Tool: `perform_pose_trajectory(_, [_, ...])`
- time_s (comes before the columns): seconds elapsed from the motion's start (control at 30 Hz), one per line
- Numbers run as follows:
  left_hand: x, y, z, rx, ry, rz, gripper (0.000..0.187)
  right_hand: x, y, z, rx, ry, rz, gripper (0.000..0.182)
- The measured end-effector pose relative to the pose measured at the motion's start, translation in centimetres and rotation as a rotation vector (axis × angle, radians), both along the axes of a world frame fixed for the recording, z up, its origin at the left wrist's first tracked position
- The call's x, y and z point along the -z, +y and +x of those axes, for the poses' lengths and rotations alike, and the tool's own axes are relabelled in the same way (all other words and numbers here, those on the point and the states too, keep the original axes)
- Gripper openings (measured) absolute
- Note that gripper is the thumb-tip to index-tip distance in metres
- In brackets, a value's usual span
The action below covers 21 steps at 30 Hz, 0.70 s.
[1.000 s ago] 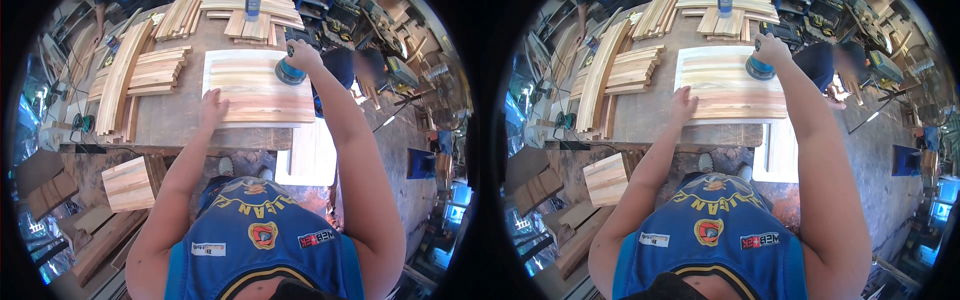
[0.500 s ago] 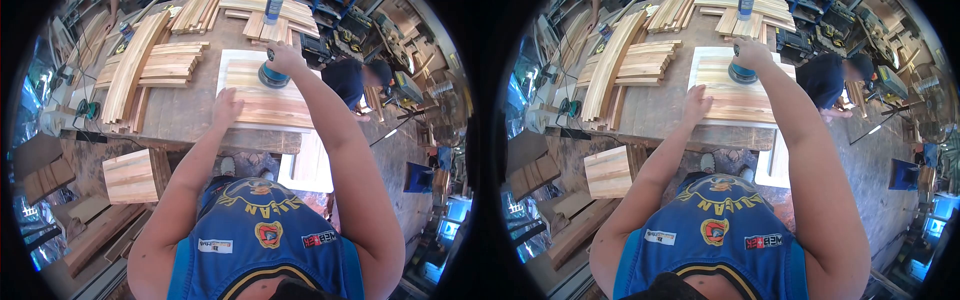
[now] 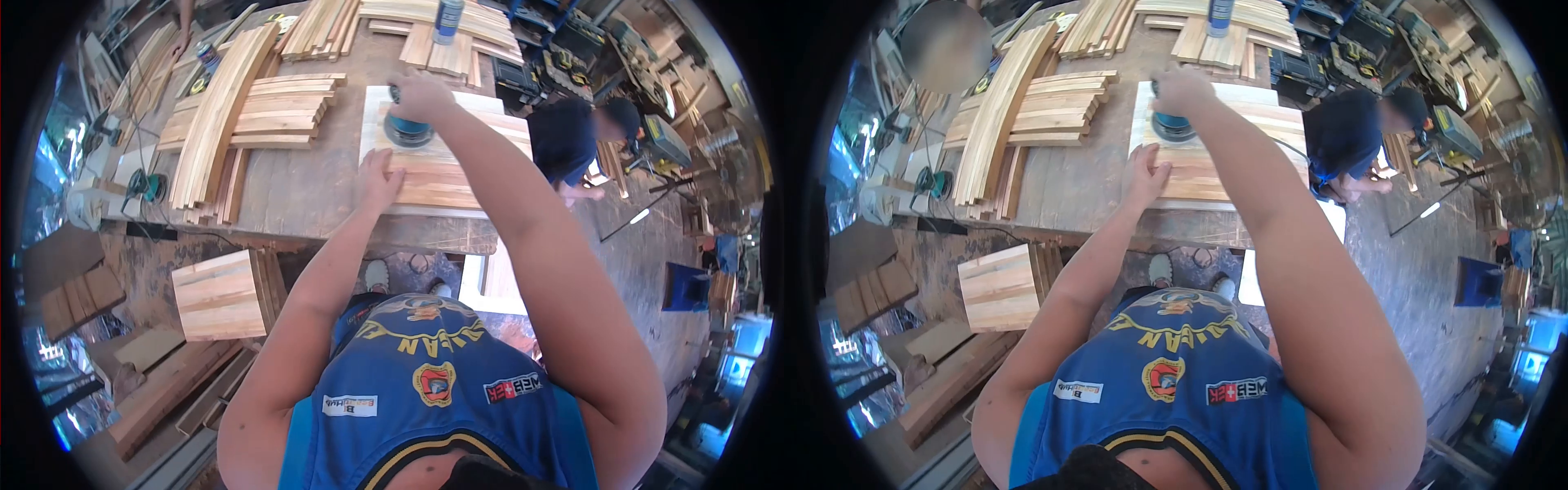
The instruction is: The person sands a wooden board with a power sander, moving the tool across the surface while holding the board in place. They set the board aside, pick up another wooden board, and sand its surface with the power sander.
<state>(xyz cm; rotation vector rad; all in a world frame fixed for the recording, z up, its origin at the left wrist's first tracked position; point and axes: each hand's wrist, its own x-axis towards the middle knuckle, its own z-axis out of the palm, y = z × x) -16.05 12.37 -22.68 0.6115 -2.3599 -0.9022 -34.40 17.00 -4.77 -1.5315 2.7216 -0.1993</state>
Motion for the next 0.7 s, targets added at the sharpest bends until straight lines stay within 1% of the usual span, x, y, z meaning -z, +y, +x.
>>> perform_pose_trajectory(0.13, [-0.7,0.1,0.1,0.01,-0.058,-0.036,0.054,-0.6,-1.4,1.2,0.012,-0.002,0.014,0.055])
perform_pose_trajectory(0.17, [-1.0,-0.2,0.1,0.056,-0.113,0.118,0.057,-0.5,-1.7,1.3,-0.012,-0.024,0.003,0.055])
perform_pose_trajectory(0.27, [-2.0,-0.1,0.3,0.057,-0.18,0.123,0.058,-0.1,-2.6,1.5,-0.022,-0.068,-0.015,0.055])
perform_pose_trajectory(0.3, [-1.8,0.0,0.2,0.073,-0.182,0.117,0.058,-0.1,-2.5,1.5,-0.023,-0.09,-0.016,0.056])
perform_pose_trajectory(0.37, [-1.2,0.1,0.2,0.01,-0.078,-0.022,0.05,-0.3,-2.2,1.4,0.006,-0.097,-0.018,0.056])
perform_pose_trajectory(0.4, [-1.2,0.1,0.1,0.018,-0.079,-0.028,0.05,-0.2,-2.0,1.2,0.017,-0.102,-0.016,0.057])
perform_pose_trajectory(0.53, [-1.1,-0.1,0.2,0.04,-0.074,-0.032,0.05,-0.5,0.1,0.2,0.031,-0.089,-0.013,0.059])
perform_pose_trajectory(0.6, [-0.9,-0.2,0.4,0.05,-0.071,-0.039,0.05,-0.9,1.8,-0.4,0.08,-0.106,0.019,0.06])
perform_pose_trajectory(0.67, [-1.0,-0.7,0.2,0.093,-0.173,0.101,0.06,-1.0,3.7,-0.9,0.117,-0.083,-0.001,0.059])
perform_pose_trajectory(0.7, [-1.0,-0.9,-0.2,0.099,-0.166,0.094,0.06,-0.8,4.5,-1.6,0.152,-0.058,-0.019,0.058])
